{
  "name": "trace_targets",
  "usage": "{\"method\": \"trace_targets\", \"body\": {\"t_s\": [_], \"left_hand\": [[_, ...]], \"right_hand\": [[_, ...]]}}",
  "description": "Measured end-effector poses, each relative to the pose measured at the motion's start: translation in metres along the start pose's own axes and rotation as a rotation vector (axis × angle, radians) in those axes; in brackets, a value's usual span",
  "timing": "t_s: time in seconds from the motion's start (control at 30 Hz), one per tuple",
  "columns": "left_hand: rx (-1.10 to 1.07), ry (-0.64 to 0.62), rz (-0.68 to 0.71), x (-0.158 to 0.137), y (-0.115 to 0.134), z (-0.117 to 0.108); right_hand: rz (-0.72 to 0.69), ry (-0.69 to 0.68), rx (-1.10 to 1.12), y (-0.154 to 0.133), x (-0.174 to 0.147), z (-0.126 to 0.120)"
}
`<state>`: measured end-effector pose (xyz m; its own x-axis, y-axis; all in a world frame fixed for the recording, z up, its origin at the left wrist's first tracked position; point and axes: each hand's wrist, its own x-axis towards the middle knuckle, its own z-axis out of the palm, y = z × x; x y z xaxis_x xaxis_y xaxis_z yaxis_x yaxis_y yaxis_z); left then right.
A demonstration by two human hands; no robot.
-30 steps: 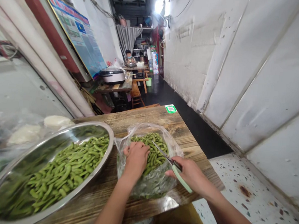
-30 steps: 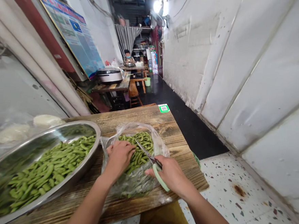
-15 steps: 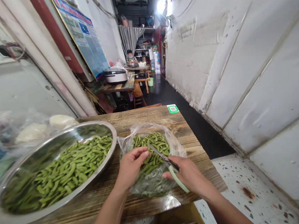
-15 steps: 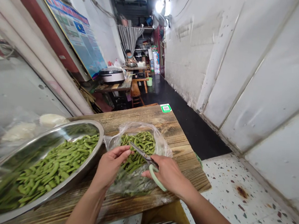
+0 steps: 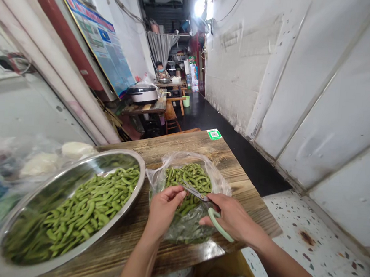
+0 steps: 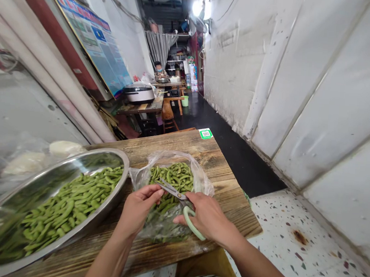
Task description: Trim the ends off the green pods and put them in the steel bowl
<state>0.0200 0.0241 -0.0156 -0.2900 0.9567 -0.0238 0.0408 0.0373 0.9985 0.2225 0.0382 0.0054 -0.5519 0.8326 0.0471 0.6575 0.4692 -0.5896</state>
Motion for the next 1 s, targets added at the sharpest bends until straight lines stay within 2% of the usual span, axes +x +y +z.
{"method": "trace_targets", "body": {"t_s": [0.17, 0.3, 0.43, 0.57, 0.77, 1.0], "left_hand": [[-0.033, -0.014, -0.032, -0.002, 0.001, 0.004], [-0.131, -0.050, -0.127, -0.004, 0.003, 0.007], [-0.389, 0.000, -0.185, -0.003, 0.006, 0.007], [-0.590, 0.082, -0.207, -0.002, 0.010, 0.005], [-0.679, 0.123, -0.261, -0.007, 0.018, 0.012], [-0.674, 0.041, -0.293, -0.016, 0.017, 0.023]], "right_hand": [[0.015, -0.018, 0.057, 0.001, -0.001, 0.001], [0.017, -0.023, 0.086, 0.007, 0.000, 0.005], [0.066, -0.021, 0.151, 0.010, -0.003, 0.002], [0.040, -0.124, 0.301, 0.006, -0.007, -0.007], [0.013, -0.172, 0.301, 0.002, -0.010, -0.011], [-0.013, -0.193, 0.282, 0.001, -0.009, -0.006]]}}
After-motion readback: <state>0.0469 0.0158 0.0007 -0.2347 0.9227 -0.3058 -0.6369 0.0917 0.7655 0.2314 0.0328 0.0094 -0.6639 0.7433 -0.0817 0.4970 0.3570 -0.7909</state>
